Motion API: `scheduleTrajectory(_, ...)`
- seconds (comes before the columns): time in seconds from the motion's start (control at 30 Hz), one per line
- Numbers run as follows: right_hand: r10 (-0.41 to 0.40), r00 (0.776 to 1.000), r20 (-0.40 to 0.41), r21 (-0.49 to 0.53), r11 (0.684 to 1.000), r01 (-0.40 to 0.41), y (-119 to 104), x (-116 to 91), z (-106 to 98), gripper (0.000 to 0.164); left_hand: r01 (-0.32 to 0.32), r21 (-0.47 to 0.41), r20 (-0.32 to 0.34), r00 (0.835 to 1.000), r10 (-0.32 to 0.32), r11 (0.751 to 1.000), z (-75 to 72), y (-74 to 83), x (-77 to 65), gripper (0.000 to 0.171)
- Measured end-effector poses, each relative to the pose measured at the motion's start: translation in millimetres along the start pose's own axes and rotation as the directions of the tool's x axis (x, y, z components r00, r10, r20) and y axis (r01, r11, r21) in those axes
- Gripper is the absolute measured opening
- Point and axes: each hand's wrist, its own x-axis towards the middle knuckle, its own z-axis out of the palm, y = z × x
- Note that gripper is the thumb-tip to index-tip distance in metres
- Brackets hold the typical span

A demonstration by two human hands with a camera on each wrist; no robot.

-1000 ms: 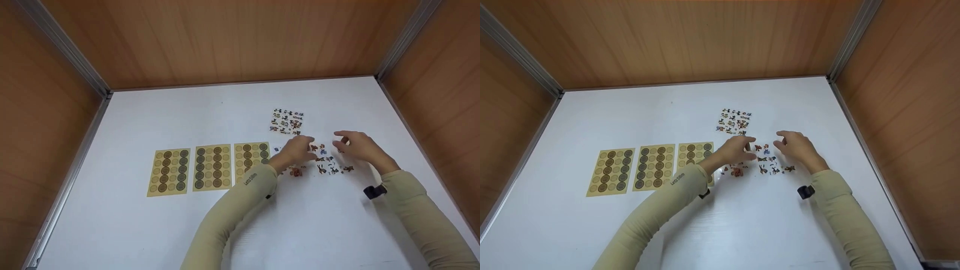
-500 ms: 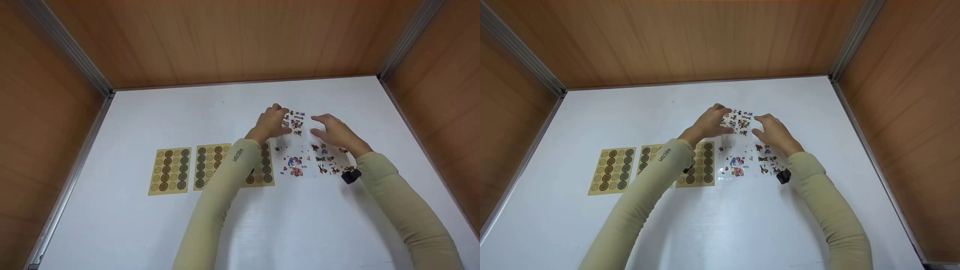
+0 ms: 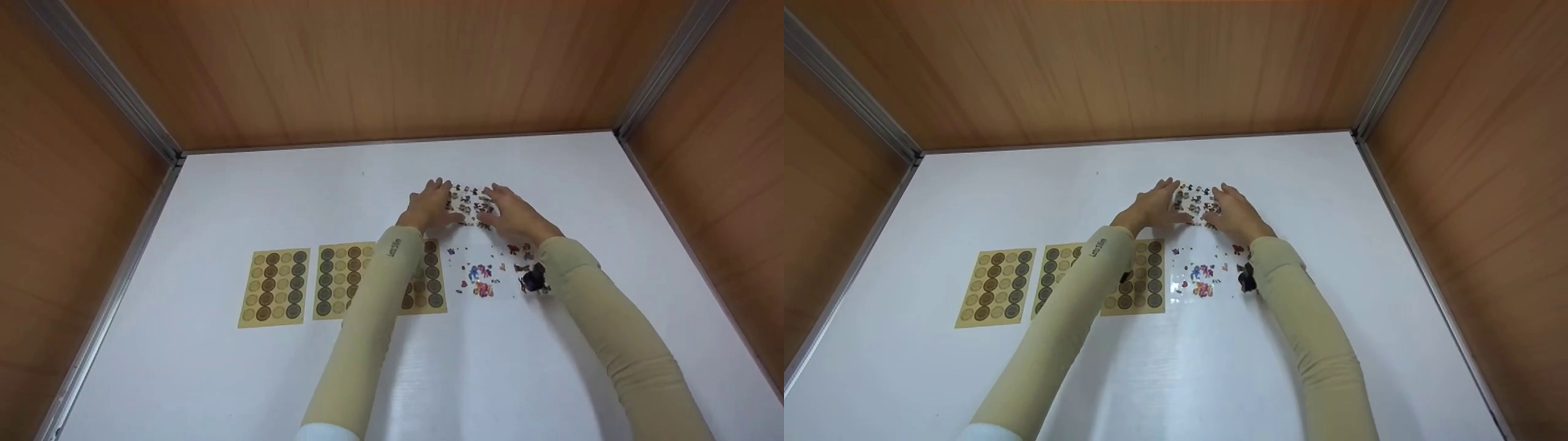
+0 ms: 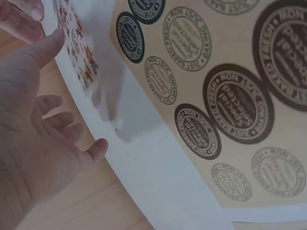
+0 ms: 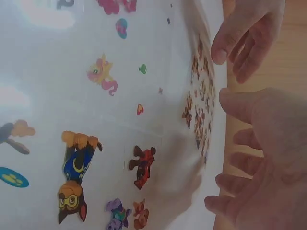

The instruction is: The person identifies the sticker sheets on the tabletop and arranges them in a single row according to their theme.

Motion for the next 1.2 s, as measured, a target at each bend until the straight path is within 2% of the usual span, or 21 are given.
scheduleTrajectory(0.13,0.000,0.998,0.057,-0.001,1.000,0.000,5,4,1,0.081,0.020,-0.042,0.045,0.999,-0.018,0.999,3.6,-2.4,-1.4,0.092)
scheduleTrajectory(0.37,-0.007,0.991,0.137,0.022,1.000,0.004,16,4,5,0.095,0.009,-0.029,0.051,0.999,-0.007,1.000,11.4,-6.5,-1.0,0.103)
scheduleTrajectory(0.6,-0.079,0.984,0.157,-0.006,0.997,0.081,20,2,3,0.096,-0.013,-0.011,0.075,0.997,0.014,1.000,15.3,-5.7,0.7,0.109)
scheduleTrajectory(0.83,-0.048,0.982,0.184,0.016,0.999,0.046,26,0,2,0.092,-0.005,-0.011,0.064,0.998,0.006,1.000,18.3,-2.3,1.1,0.107)
scheduleTrajectory(1.2,-0.016,0.986,0.166,0.024,1.000,0.012,29,-3,4,0.093,-0.007,0.001,0.055,0.998,0.007,1.000,22.1,-0.3,2.7,0.106)
